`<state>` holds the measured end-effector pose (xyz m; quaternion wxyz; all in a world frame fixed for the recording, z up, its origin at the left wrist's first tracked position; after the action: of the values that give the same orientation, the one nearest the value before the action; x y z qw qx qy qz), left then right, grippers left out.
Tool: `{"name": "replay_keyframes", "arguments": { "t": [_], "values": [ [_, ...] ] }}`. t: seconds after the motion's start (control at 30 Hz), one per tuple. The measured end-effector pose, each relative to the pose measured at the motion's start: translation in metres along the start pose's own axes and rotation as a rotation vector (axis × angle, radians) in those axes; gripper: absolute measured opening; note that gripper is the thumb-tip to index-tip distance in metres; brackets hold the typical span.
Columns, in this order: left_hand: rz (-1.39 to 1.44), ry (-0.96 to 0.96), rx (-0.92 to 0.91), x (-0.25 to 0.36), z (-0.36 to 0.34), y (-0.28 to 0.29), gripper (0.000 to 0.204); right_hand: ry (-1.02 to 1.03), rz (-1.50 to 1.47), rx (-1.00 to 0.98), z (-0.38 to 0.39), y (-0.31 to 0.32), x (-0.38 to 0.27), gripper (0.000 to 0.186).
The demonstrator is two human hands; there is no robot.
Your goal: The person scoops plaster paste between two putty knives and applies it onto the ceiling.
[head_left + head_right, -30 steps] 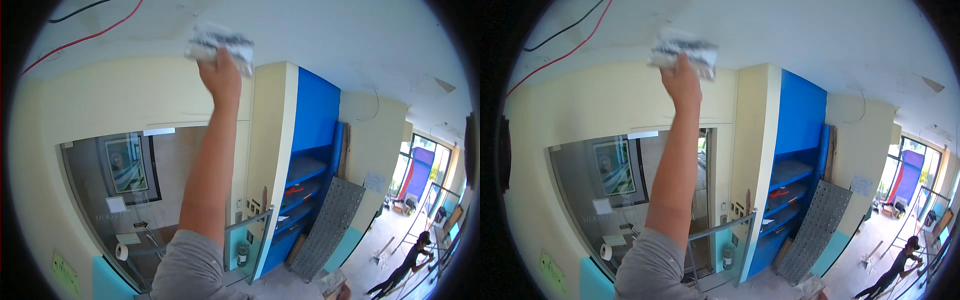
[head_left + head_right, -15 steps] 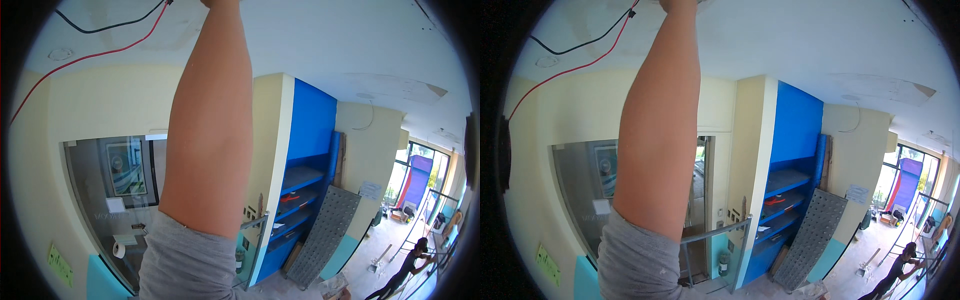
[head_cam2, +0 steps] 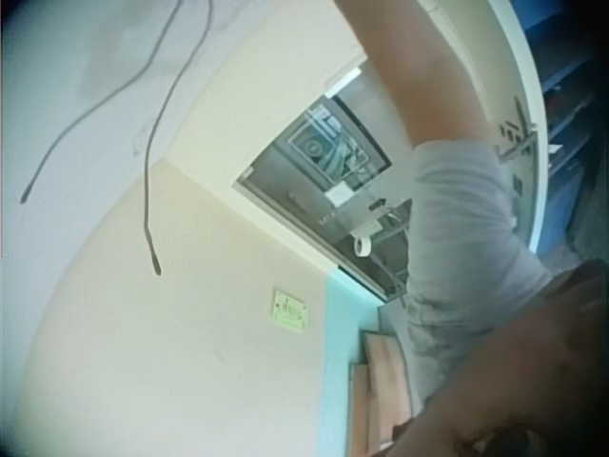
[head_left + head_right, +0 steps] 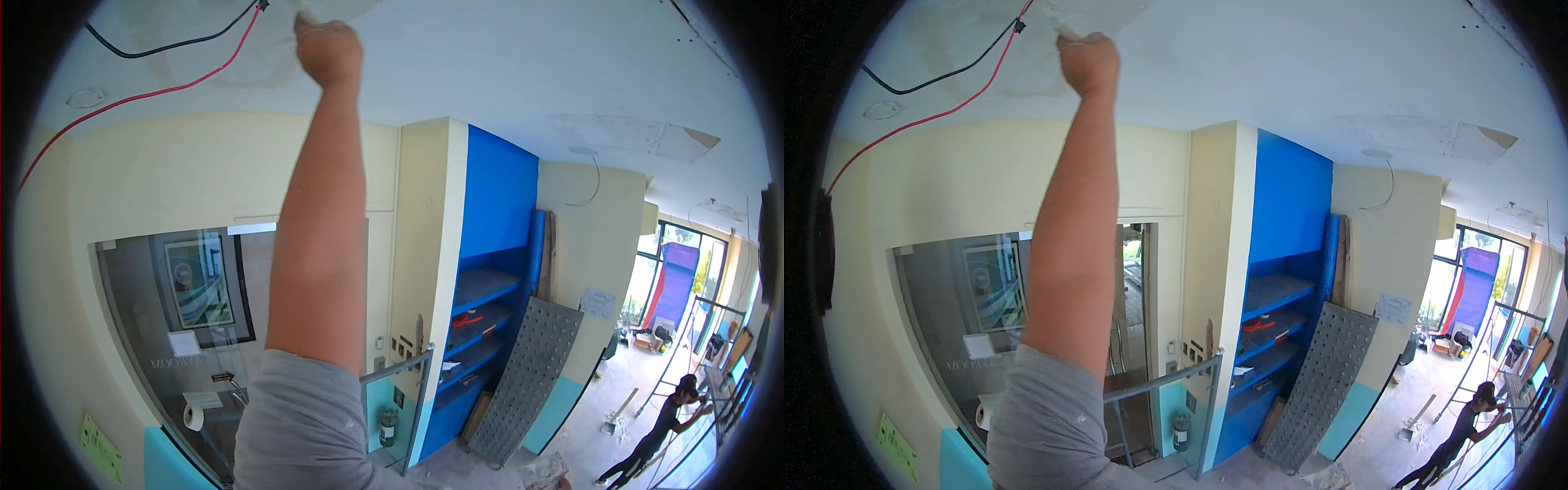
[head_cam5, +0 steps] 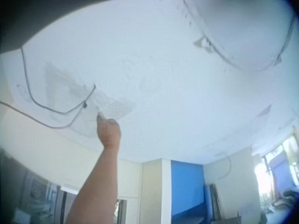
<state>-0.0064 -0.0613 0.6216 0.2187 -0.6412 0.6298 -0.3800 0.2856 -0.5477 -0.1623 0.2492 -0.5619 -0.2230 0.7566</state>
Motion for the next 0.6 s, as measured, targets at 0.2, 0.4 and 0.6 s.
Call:
{"name": "replay_keyframes", "arguments": {
  "t": [0.2,0.4,0.6],
  "values": [
    [-0.151,-0.252,-0.111,0.001,-0.045,0.006,0.033,0.013,0.033,0.024,0.012,-0.010,-0.003,0.036],
    [0.181,0.011,-0.154,0.047,-0.014,-0.019,0.049,0.080,0.086,-0.004,-0.020,0.038,0.025,0.037],
    [0.255,0.162,-0.397,0.085,0.038,-0.040,0.051,-0.034,0.039,0.146,0.043,-0.038,-0.007,0.038]
  ]
}}
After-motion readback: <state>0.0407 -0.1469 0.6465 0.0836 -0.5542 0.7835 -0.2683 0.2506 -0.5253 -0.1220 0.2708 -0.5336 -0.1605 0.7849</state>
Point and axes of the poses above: each hand's wrist, its own z-axis away from the middle knuckle, its own y-axis out of the back of the hand, x = y × z, the point moved 8 cm from there along -z, towards the middle knuckle, and after that the axes turned 2 degrees about y, right-handed, at the moved point
